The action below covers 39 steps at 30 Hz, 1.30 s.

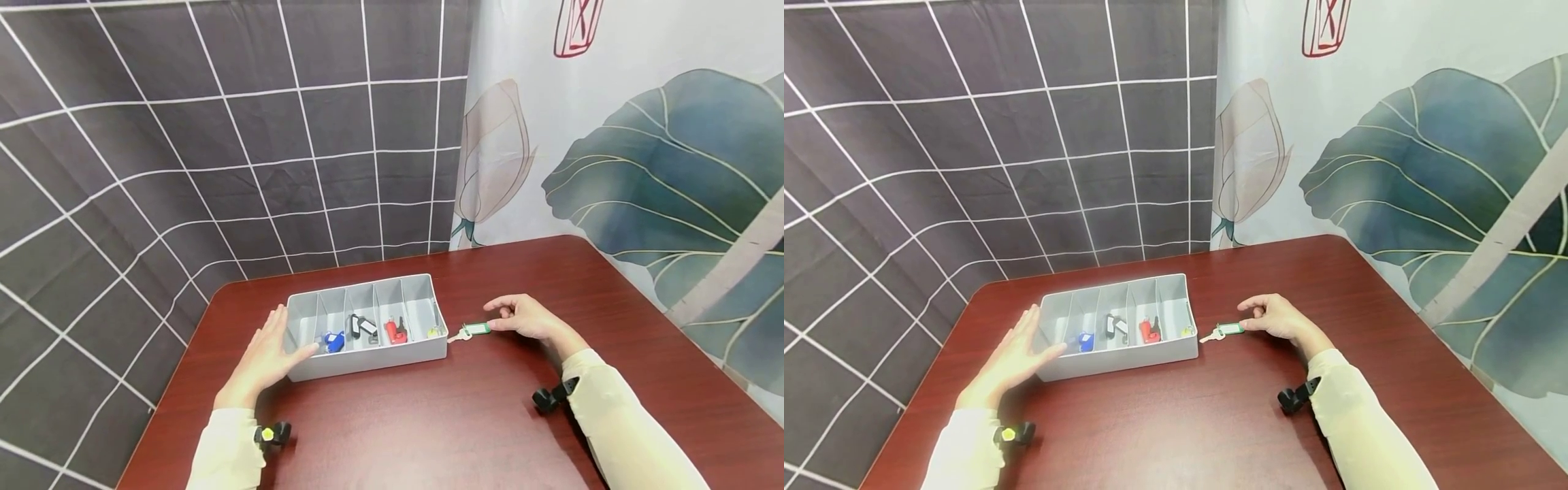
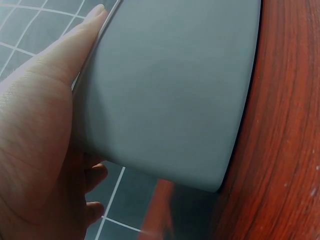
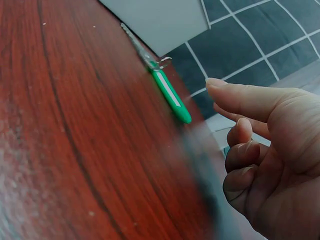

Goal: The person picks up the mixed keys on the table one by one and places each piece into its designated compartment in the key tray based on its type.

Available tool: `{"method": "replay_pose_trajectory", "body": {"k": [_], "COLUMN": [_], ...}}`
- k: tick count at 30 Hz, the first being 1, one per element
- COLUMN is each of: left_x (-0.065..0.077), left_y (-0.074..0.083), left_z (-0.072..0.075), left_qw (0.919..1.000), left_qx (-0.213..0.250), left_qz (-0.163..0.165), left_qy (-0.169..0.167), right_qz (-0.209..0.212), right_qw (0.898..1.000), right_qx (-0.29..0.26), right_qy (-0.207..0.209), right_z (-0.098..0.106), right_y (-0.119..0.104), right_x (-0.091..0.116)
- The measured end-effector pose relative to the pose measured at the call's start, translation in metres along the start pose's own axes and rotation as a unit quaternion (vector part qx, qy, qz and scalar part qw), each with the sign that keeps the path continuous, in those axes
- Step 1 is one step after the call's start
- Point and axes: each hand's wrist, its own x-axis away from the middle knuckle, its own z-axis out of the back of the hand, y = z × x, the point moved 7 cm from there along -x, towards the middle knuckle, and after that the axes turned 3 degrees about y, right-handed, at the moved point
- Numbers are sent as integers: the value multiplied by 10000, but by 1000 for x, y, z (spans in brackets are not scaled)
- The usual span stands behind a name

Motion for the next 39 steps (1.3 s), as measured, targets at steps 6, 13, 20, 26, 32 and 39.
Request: {"method": "replay_pose_trajectory", "body": {"k": [6,13,20,26,32,39], "left_x": [-1,0,0,0,0,0], "left_y": [0,-1,0,0,-1,-2], "left_z": [0,-1,0,-1,-2,-1], "left_qw": [9999,10000,10000,10000,10000,10000], "left_qx": [-39,-46,-48,-45,-63,-57], "left_qz": [-55,-20,-20,-20,-30,-39], "left_qy": [107,60,58,60,45,48], "right_qz": [-30,45,-58,-122,-278,-251], "right_qw": [10000,9998,9996,9991,9986,9971], "right_qx": [10,153,247,386,433,716], "right_qy": [-42,-111,-118,-122,-130,-52], "right_z": [-4,-5,-8,-10,-11,-12], "right_y": [4,-1,6,6,7,7], "right_x": [-1,2,-1,0,0,-1]}}
